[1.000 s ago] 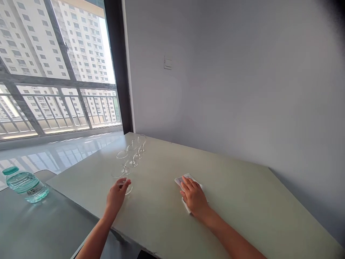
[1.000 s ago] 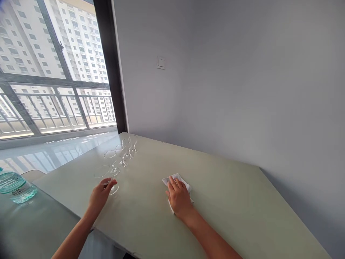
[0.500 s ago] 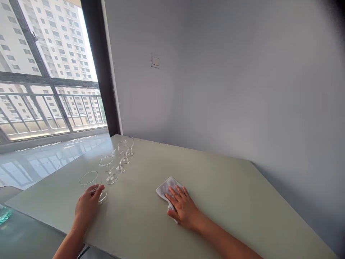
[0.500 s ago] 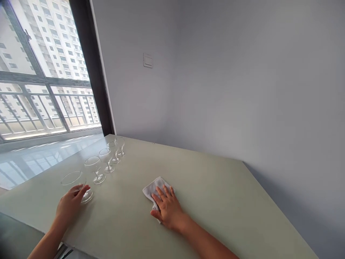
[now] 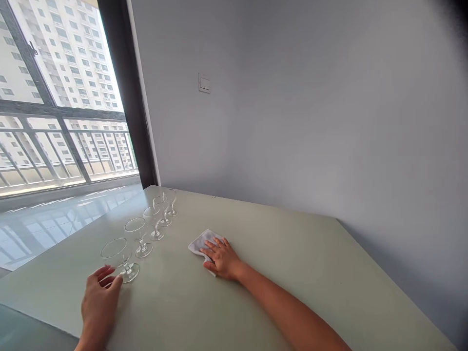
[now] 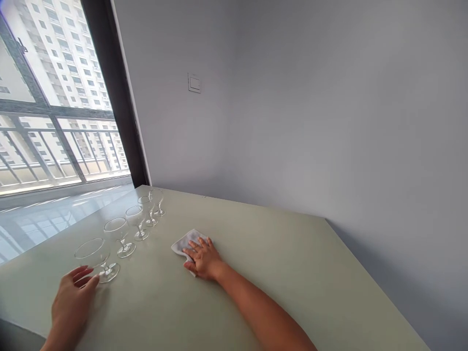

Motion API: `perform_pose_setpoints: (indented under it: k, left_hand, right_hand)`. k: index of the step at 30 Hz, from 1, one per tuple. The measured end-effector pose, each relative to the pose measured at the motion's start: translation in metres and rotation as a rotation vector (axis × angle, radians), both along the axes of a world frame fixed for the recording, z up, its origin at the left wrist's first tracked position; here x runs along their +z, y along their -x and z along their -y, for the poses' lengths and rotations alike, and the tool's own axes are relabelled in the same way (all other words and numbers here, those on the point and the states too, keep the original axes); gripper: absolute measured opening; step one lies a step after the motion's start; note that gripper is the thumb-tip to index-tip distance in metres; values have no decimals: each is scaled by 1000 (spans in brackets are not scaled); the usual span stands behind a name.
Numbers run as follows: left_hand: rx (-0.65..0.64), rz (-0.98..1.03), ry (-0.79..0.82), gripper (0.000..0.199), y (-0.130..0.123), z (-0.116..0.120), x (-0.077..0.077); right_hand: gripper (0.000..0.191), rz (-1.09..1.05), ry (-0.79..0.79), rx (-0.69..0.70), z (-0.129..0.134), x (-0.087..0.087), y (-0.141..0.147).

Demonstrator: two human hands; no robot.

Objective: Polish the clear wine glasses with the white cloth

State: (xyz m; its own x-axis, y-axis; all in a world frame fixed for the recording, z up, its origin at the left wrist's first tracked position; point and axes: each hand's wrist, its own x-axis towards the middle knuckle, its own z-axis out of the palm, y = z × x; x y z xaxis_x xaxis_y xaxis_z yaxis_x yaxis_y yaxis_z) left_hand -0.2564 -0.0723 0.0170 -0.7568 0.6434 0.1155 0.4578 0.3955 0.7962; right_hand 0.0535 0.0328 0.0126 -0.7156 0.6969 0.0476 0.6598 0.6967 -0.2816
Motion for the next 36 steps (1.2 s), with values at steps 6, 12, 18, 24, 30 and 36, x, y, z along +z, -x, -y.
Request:
perform_pose_setpoints:
  k: [6, 12, 18, 24, 30, 36]
  left_hand:
    - [172, 48, -43, 32, -19, 25, 7]
    - [168, 95, -121, 45, -22, 22, 9]
    - [215, 138, -197, 50, -24, 18, 5]
    - [166, 110, -224, 46, -17, 17, -4]
    - [148, 142, -309, 46, -17, 19, -7]
    - [139, 129, -356, 45, -12, 17, -16]
  right_hand:
    - [50, 132, -21, -470, -81, 5, -60]
    - [53, 206, -6, -926, -88, 12, -214]
    - [58, 247, 22, -1373, -7, -14, -373]
    - [57, 172, 12, -1520, 35, -34, -411]
    - [47, -145, -44, -1101, 13, -10, -254]
    - [41, -246, -48, -652, 39, -6, -55]
